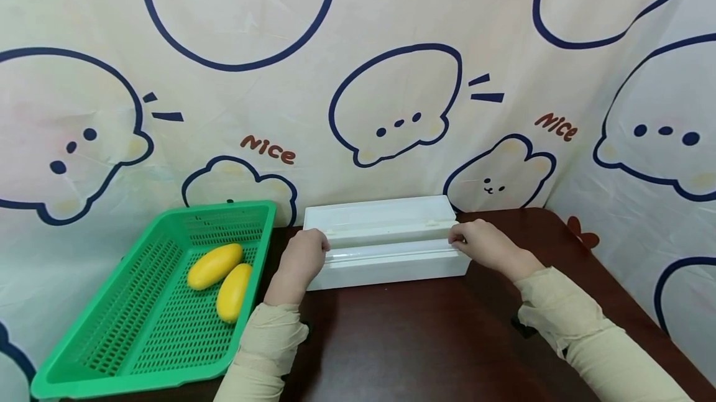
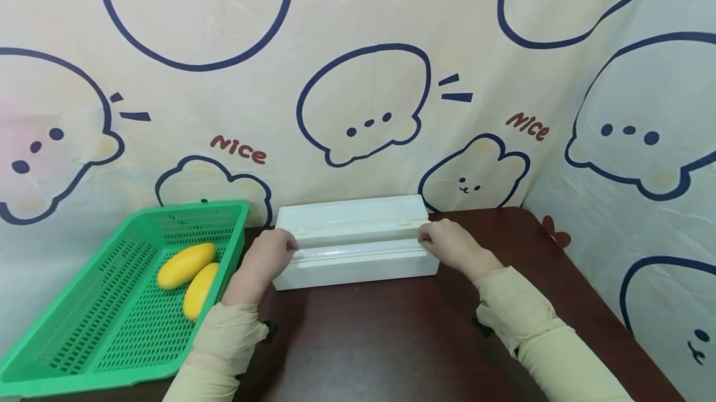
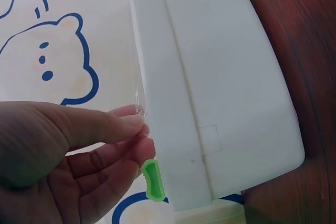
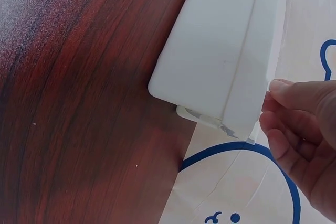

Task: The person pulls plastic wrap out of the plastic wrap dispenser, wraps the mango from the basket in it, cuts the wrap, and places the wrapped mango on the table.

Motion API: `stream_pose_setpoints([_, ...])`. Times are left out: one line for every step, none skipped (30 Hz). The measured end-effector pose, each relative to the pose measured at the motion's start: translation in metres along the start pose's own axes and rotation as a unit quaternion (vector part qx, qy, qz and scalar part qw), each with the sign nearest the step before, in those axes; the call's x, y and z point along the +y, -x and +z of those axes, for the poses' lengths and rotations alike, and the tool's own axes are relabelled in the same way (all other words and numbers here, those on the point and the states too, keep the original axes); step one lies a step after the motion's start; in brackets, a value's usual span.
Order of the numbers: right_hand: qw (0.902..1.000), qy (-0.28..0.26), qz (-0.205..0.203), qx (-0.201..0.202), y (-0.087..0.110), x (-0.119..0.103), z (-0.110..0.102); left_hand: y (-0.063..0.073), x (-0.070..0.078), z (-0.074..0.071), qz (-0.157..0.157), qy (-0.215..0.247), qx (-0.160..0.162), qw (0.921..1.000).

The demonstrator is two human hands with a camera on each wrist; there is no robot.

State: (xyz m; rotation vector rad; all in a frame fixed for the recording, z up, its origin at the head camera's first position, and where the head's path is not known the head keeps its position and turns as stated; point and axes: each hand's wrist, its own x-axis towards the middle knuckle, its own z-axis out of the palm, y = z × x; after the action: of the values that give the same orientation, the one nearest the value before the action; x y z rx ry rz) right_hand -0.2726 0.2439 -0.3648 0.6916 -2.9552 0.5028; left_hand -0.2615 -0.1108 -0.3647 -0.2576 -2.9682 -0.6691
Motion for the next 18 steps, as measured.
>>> stream_pose_setpoints([1.0000, 0.000, -0.001, 0.004, 0.0000, 0.0001, 0.0005, 0.0005, -0.0004, 0.0004, 0.000, 0.000, 0.003, 1.0000])
stream_pose_setpoints([1.0000, 0.000, -0.002, 0.008, 0.0000, 0.0005, 0.0010, 0.0010, -0.0009, 0.0005, 0.001, 0.000, 0.007, 1.0000])
stream_pose_setpoints([0.9999, -0.001, -0.001, 0.012, -0.0001, 0.0010, 0.0018, 0.0015, -0.0013, 0.0009, 0.001, 0.000, 0.009, 1.0000])
stream_pose_setpoints([0.9999, -0.001, -0.001, 0.015, -0.0001, 0.0016, 0.0024, 0.0019, -0.0014, 0.0013, 0.000, 0.002, 0.012, 0.9999])
stream_pose_setpoints([0.9998, -0.001, 0.001, 0.018, 0.0000, 0.0022, 0.0031, 0.0023, -0.0015, 0.0016, 0.001, 0.002, 0.014, 0.9999])
stream_pose_setpoints([0.9997, -0.001, 0.002, 0.022, 0.0001, 0.0028, 0.0037, 0.0026, -0.0015, 0.0021, 0.000, 0.004, 0.016, 0.9999])
stream_pose_setpoints([0.9996, -0.003, 0.007, 0.026, 0.0002, 0.0037, 0.0043, 0.0029, -0.0013, 0.0023, -0.001, 0.006, 0.019, 0.9998])
stream_pose_setpoints([0.9995, -0.004, 0.008, 0.029, 0.0001, 0.0044, 0.0047, 0.0032, -0.0011, 0.0025, -0.002, 0.009, 0.022, 0.9997])
stream_pose_setpoints([0.9994, -0.005, 0.010, 0.033, 0.0002, 0.0050, 0.0050, 0.0035, -0.0007, 0.0028, -0.004, 0.012, 0.025, 0.9996])
stream_pose_setpoints([0.9992, -0.006, 0.008, 0.037, 0.0002, 0.0053, 0.0050, 0.0039, -0.0003, 0.0027, -0.003, 0.014, 0.029, 0.9995])
stream_pose_setpoints([0.9990, -0.007, 0.007, 0.044, 0.0002, 0.0053, 0.0049, 0.0043, 0.0000, 0.0026, -0.002, 0.016, 0.035, 0.9993])
stream_pose_setpoints([0.9987, -0.008, 0.004, 0.050, 0.0001, 0.0050, 0.0043, 0.0045, 0.0002, 0.0025, -0.003, 0.019, 0.040, 0.9990])
stream_pose_setpoints([0.9984, -0.009, 0.001, 0.055, 0.0000, 0.0047, 0.0038, 0.0045, 0.0005, 0.0022, -0.003, 0.021, 0.046, 0.9987])
stream_pose_setpoints([0.9981, -0.010, -0.002, 0.061, 0.0001, 0.0040, 0.0031, 0.0045, 0.0011, 0.0021, -0.003, 0.023, 0.052, 0.9984])
stream_pose_setpoints([0.9978, -0.011, -0.003, 0.066, 0.0003, 0.0032, 0.0023, 0.0044, 0.0019, 0.0018, -0.003, 0.025, 0.058, 0.9980])
stream_pose_setpoints([0.9975, -0.010, -0.003, 0.070, 0.0004, 0.0026, 0.0016, 0.0042, 0.0029, 0.0016, -0.003, 0.029, 0.063, 0.9976])
stream_pose_setpoints([0.9973, -0.010, -0.001, 0.073, 0.0004, 0.0019, 0.0009, 0.0038, 0.0035, 0.0015, -0.004, 0.032, 0.066, 0.9973])
stream_pose_setpoints([0.9971, -0.010, 0.001, 0.075, 0.0005, 0.0014, 0.0003, 0.0033, 0.0040, 0.0013, -0.003, 0.034, 0.071, 0.9969])
